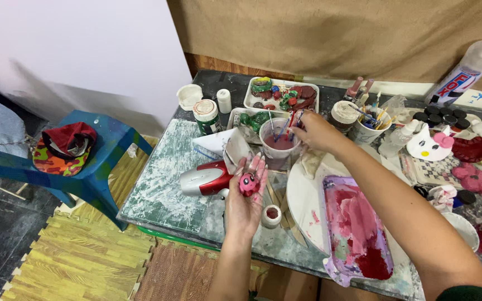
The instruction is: The person paints a small pink figurine with a brush, repeatedly dipping it into a paint container and applying pink paint. The person uses a hairdryer to dry the figurine between painting steps.
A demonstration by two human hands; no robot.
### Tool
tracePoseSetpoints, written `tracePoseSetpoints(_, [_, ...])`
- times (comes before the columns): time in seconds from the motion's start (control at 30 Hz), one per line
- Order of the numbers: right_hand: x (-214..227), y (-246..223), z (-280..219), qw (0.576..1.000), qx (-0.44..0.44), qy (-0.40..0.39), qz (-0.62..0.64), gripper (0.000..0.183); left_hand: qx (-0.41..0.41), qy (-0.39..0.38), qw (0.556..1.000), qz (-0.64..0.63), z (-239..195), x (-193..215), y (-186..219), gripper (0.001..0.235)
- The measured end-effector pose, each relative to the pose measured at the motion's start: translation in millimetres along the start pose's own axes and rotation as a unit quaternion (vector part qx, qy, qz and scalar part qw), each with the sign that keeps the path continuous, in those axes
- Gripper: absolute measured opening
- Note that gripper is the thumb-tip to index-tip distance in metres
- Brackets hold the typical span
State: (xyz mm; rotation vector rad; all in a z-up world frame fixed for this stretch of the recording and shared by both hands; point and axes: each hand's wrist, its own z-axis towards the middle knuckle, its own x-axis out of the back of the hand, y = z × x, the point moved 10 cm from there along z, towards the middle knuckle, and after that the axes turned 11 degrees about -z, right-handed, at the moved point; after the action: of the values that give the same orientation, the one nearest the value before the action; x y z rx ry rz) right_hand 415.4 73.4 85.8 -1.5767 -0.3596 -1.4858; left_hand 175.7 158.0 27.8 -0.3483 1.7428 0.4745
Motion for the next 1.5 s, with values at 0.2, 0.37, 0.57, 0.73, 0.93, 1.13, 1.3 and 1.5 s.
tracePoseSetpoints(0.2, [63,-52,-18,0.976,0.104,0.133,-0.138,0.03,0.03,-0.037,0.998,0.027,12,-23,-26,0.048])
tracePoseSetpoints(0.37, [93,-87,-36,0.986,0.091,0.116,-0.08,0.021,0.016,-0.021,0.999,0.048,12,-26,-28,0.047])
tracePoseSetpoints(0.57, [101,-111,-41,0.973,0.163,0.138,-0.089,0.016,0.012,-0.03,0.999,0.034,13,-27,-26,0.047])
tracePoseSetpoints(0.73, [95,-112,-42,0.965,0.187,0.133,-0.126,0.017,0.007,-0.033,0.999,0.037,16,-27,-27,0.048])
tracePoseSetpoints(0.93, [91,-105,-46,0.963,0.2,0.114,-0.142,0.014,0.004,-0.03,0.999,0.037,16,-24,-28,0.048])
tracePoseSetpoints(1.13, [81,-80,-30,0.986,0.135,0.056,-0.084,0.02,-0.008,-0.032,0.999,0.025,19,-23,-28,0.05])
tracePoseSetpoints(1.3, [117,-81,-37,0.967,0.073,0.204,-0.13,0.043,-0.011,-0.024,0.999,0.026,17,-23,-28,0.052])
tracePoseSetpoints(1.5, [132,-117,-63,0.931,0.199,0.281,-0.122,0.028,-0.01,-0.027,0.999,0.031,16,-24,-27,0.055])
